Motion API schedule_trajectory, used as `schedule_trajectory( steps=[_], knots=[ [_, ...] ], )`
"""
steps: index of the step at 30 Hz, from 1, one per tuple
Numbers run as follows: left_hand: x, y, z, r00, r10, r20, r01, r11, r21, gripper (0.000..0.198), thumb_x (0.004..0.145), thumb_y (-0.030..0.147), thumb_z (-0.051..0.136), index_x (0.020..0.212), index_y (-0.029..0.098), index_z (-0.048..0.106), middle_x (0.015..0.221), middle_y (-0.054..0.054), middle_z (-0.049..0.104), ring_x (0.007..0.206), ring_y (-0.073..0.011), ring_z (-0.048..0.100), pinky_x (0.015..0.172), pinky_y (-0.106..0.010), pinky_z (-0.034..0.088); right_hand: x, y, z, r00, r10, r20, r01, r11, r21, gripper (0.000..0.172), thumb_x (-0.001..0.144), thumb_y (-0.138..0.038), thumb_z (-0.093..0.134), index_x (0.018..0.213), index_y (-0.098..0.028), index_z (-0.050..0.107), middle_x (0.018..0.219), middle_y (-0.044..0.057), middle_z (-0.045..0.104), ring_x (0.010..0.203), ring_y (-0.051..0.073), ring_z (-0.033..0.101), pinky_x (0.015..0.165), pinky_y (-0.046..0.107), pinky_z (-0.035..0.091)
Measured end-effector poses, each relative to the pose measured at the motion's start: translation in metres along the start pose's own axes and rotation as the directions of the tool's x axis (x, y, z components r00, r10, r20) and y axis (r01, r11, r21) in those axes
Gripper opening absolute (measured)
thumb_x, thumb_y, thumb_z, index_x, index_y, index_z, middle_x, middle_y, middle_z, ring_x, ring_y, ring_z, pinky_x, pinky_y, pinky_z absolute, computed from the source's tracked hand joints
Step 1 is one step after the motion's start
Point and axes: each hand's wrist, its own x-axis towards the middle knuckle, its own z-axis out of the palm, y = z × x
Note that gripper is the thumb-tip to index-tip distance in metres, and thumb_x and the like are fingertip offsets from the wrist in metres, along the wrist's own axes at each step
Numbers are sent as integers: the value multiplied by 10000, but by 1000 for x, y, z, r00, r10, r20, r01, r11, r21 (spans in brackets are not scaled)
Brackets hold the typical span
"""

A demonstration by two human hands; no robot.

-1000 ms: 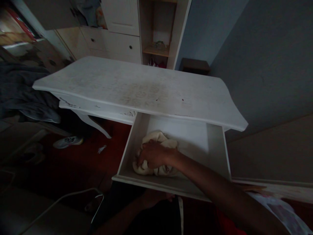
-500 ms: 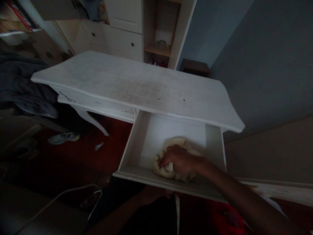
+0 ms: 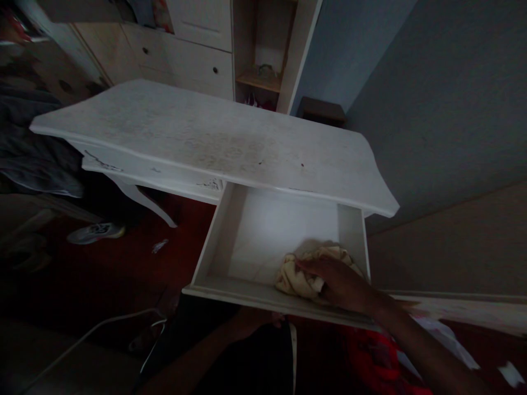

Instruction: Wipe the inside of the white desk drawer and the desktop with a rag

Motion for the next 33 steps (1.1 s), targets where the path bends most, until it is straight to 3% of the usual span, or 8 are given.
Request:
schedule_trajectory(
  steps=[4, 9, 13, 16, 23, 26, 30, 33],
  knots=[
    [1, -2, -1, 1000, -1, -4, 1, 1000, -14, 643, 507, 776, 775, 643, 152, 699, 867, -115, 755, 868, -270, 680, 908, -449, 520, 4, -3, 6, 999, 47, -22, -49, 996, -73, 730, 788, -141, 545, 1499, -275, 451, 1481, 78, 556, 1317, 305, 552, 1075, 497, 475],
    [4, -8, -4, 1000, 8, -22, -8, 1000, 5, 636, 521, 770, 775, 664, 153, 722, 798, -99, 749, 847, -265, 683, 901, -437, 518, 27, -11, 9, 931, 269, -248, -343, 876, -338, 724, 820, -170, 556, 1517, -226, 371, 1517, 156, 490, 1254, 368, 570, 919, 515, 550],
    [5, -13, -6, 1000, 21, -12, -20, 998, 52, 628, 588, 774, 737, 705, 157, 751, 849, -107, 770, 878, -274, 694, 939, -442, 502, 48, -17, 1, 862, 370, -345, -484, 802, -350, 676, 869, -231, 547, 1509, -181, 337, 1530, 184, 457, 1196, 380, 602, 871, 489, 560],
    [5, -17, -9, 999, 28, -22, -25, 995, 93, 654, 596, 809, 700, 686, 164, 760, 894, -121, 782, 932, -304, 698, 979, -462, 482, 55, -15, -6, 835, 393, -385, -515, 805, -295, 672, 874, -215, 541, 1504, -146, 321, 1532, 212, 429, 1234, 380, 576, 884, 465, 556],
    [6, -19, -13, 999, -2, -50, 9, 988, 155, 674, 585, 828, 686, 730, 177, 788, 865, -106, 791, 963, -330, 705, 1011, -482, 462, 49, 0, 5, 869, 292, -400, -375, 916, -146, 673, 827, -148, 567, 1470, -134, 371, 1495, 224, 430, 1359, 349, 467, 1069, 507, 461],
    [7, -17, -11, 999, 17, -46, -11, 992, 124, 676, 558, 839, 692, 688, 180, 773, 834, -103, 787, 934, -324, 705, 981, -475, 484, 44, 4, 12, 912, 231, -339, -280, 954, -105, 685, 785, -120, 598, 1447, -134, 420, 1517, 225, 400, 1429, 328, 389, 1142, 519, 389],
    [10, -21, -11, 998, 43, -37, -39, 995, 95, 651, 588, 781, 732, 787, 163, 781, 848, -104, 782, 891, -301, 704, 929, -453, 507, 34, 7, 9, 975, 56, -217, -74, 995, -74, 705, 709, -59, 659, 1394, -146, 514, 1557, 213, 371, 1470, 308, 343, 1177, 496, 348],
    [11, -24, -13, 999, 44, -29, -40, 993, 112, 622, 629, 763, 715, 775, 162, 780, 863, -104, 782, 900, -297, 699, 955, -455, 489, 23, 7, 8, 985, -110, -133, 97, 990, -97, 590, 692, -66, 711, 1268, -168, 638, 1605, 199, 321, 1515, 326, 250, 1211, 547, 251]
  ],
)
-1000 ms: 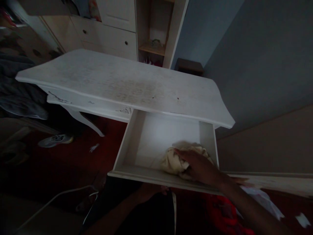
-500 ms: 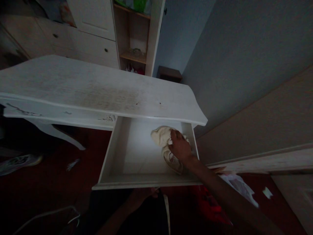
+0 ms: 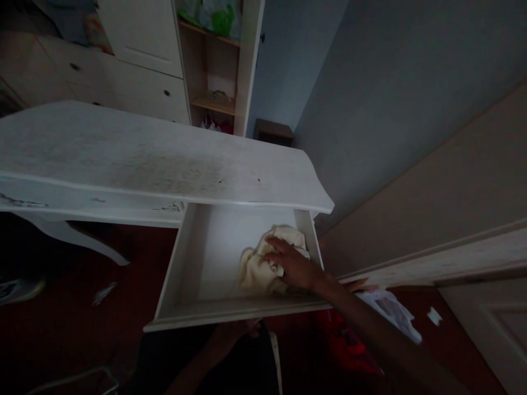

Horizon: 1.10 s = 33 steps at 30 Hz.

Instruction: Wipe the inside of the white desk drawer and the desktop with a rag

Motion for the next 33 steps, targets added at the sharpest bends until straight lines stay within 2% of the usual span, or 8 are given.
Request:
schedule_trajectory(
  steps=[3, 6, 8, 10, 15, 21, 28, 33],
  knots=[
    [-1, 4, -1, 1000, -11, -5, 12, 999, 36, 588, 623, 756, 718, 709, 176, 772, 846, -94, 779, 933, -304, 692, 998, -456, 460, -12, 0, 6, 999, -39, 7, 40, 996, -77, 556, 709, -26, 663, 1226, -230, 677, 1674, 120, 198, 1552, 331, 88, 1222, 615, 119],
    [-3, 9, 1, 999, -40, -7, 40, 999, 19, 619, 577, 770, 738, 743, 175, 777, 831, -92, 776, 914, -304, 692, 963, -452, 482, -21, 5, 22, 974, 186, -127, -200, 974, -110, 752, 764, -80, 637, 1478, -227, 453, 1694, 140, 68, 1551, 337, -28, 1209, 625, 177],
    [-3, 9, 2, 999, -38, -9, 38, 999, 3, 646, 559, 794, 732, 716, 168, 766, 827, -103, 776, 897, -303, 697, 941, -445, 495, -25, 13, 36, 917, 361, -170, -374, 926, -49, 910, 785, -181, 665, 1579, -142, 219, 1668, 238, 101, 1548, 358, 20, 1195, 607, 253],
    [-2, 6, 3, 1000, -17, -24, 17, 1000, -11, 654, 569, 803, 721, 702, 163, 756, 812, -107, 774, 870, -295, 702, 924, -441, 503, -25, 25, 48, 885, 444, -142, -447, 894, 8, 997, 785, -252, 684, 1586, -75, 118, 1626, 301, 200, 1538, 378, 107, 1191, 592, 282],
    [0, 1, 3, 1000, -17, -22, 17, 1000, -3, 725, 549, 844, 697, 768, 156, 761, 801, -107, 768, 839, -290, 703, 909, -450, 510, -11, 49, 61, 870, 474, -140, -469, 881, 63, 1078, 713, -268, 735, 1583, -74, 129, 1618, 300, 225, 1534, 400, 98, 1209, 601, 232],
    [1, -2, 1, 999, 40, 17, -40, 999, 25, 721, 634, 837, 647, 806, 147, 758, 803, -111, 763, 838, -281, 704, 896, -432, 522, 39, 57, 39, 805, 558, -202, -542, 830, 135, 1108, 650, -264, 776, 1566, -42, 194, 1633, 272, 180, 1542, 374, 112, 1238, 508, 217],
    [-5, 4, 4, 999, 23, 33, -22, 999, -27, 684, 653, 796, 677, 833, 142, 764, 830, -108, 766, 841, -269, 707, 892, -418, 526, 119, 20, 12, 809, 507, -298, -511, 857, 69, 786, 734, -292, 680, 1451, -99, 420, 1481, 239, 452, 1402, 388, 380, 1152, 536, 317],
    [-2, -1, 6, 999, -16, 33, 19, 997, -79, 709, 587, 818, 699, 785, 140, 761, 809, -115, 764, 853, -288, 707, 911, -446, 522, 156, -35, 23, 872, 395, -288, -398, 916, 51, 817, 726, -236, 693, 1459, -21, 402, 1535, 300, 368, 1446, 406, 316, 1172, 527, 285]
  ],
)
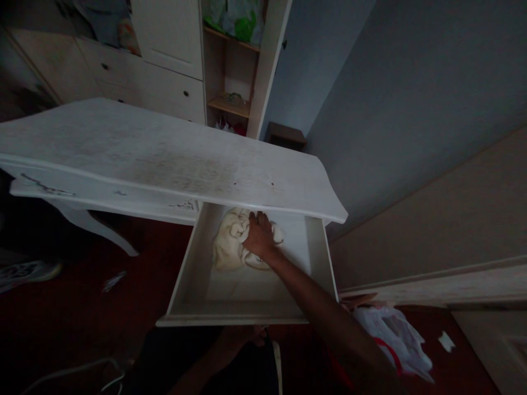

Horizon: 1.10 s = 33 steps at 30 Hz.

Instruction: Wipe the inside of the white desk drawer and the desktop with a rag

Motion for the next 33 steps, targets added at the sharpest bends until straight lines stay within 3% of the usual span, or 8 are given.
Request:
schedule_trajectory(
  steps=[3, 6, 9, 14, 22, 27, 30, 33],
  knots=[
    [3, -8, -1, 999, -21, -26, 21, 1000, -15, 682, 574, 804, 715, 745, 145, 761, 811, -118, 769, 903, -303, 706, 962, -456, 497, 8, -38, 15, 989, -150, 0, 149, 981, 123, 794, 714, -227, 712, 1444, -65, 445, 1581, 266, 327, 1474, 375, 291, 1194, 508, 267],
    [3, -10, -2, 999, -28, -31, 28, 1000, 3, 659, 597, 785, 717, 739, 143, 762, 847, -127, 773, 922, -303, 701, 967, -458, 490, 23, -60, 21, 964, -254, -75, 265, 912, 314, 570, 708, -161, 677, 1271, -138, 598, 1453, 204, 523, 1374, 318, 445, 1153, 488, 350],
    [-1, -1, -2, 1000, -21, -7, 21, 1000, 10, 622, 601, 751, 742, 743, 146, 754, 880, -127, 766, 936, -300, 687, 953, -463, 490, 31, -61, 16, 968, -194, -158, 249, 816, 522, 417, 724, -121, 615, 1135, -183, 647, 1218, 115, 690, 1132, 253, 622, 1036, 424, 475],
    [-4, 15, 1, 1000, -11, 11, 12, 999, -35, 609, 530, 764, 768, 627, 167, 695, 836, -105, 748, 906, -291, 671, 918, -452, 498, 14, -50, -1, 973, -26, -231, 175, 734, 656, 369, 750, -157, 606, 1114, -182, 655, 1072, 67, 748, 980, 235, 677, 936, 385, 530],
    [-8, 24, 4, 1000, 1, 9, -1, 998, -61, 656, 474, 794, 777, 656, 168, 702, 860, -92, 743, 900, -272, 665, 878, -419, 519, -6, -65, 1, 899, -305, -313, 437, 605, 665, 662, 765, -153, 695, 1395, -294, 550, 1518, 58, 507, 1424, 242, 435, 1211, 463, 312],
    [-6, 22, 4, 1000, 0, -3, 0, 996, -85, 674, 477, 768, 796, 758, 159, 722, 841, -83, 744, 847, -259, 670, 853, -428, 535, -19, -72, -17, 868, -472, -156, 482, 726, 491, 605, 770, -162, 741, 1341, -316, 612, 1577, 61, 428, 1426, 286, 421, 1170, 519, 360],
    [-6, 20, 3, 1000, 19, 14, -18, 999, -49, 591, 562, 735, 775, 692, 162, 708, 849, -86, 749, 879, -273, 671, 892, -441, 525, -50, -87, -35, 867, -497, 33, 466, 834, 295, 656, 770, -113, 726, 1377, -311, 580, 1627, 46, 340, 1458, 327, 340, 1175, 559, 343],
    [-5, 18, 1, 999, 36, 12, -35, 999, -38, 454, 616, 614, 805, 712, 178, 724, 873, -72, 757, 939, -289, 673, 935, -446, 514, -81, -104, -49, 818, -542, 190, 515, 839, 175, 670, 783, -61, 685, 1398, -290, 549, 1654, 57, 275, 1472, 380, 269, 1131, 605, 393]
  ],
)
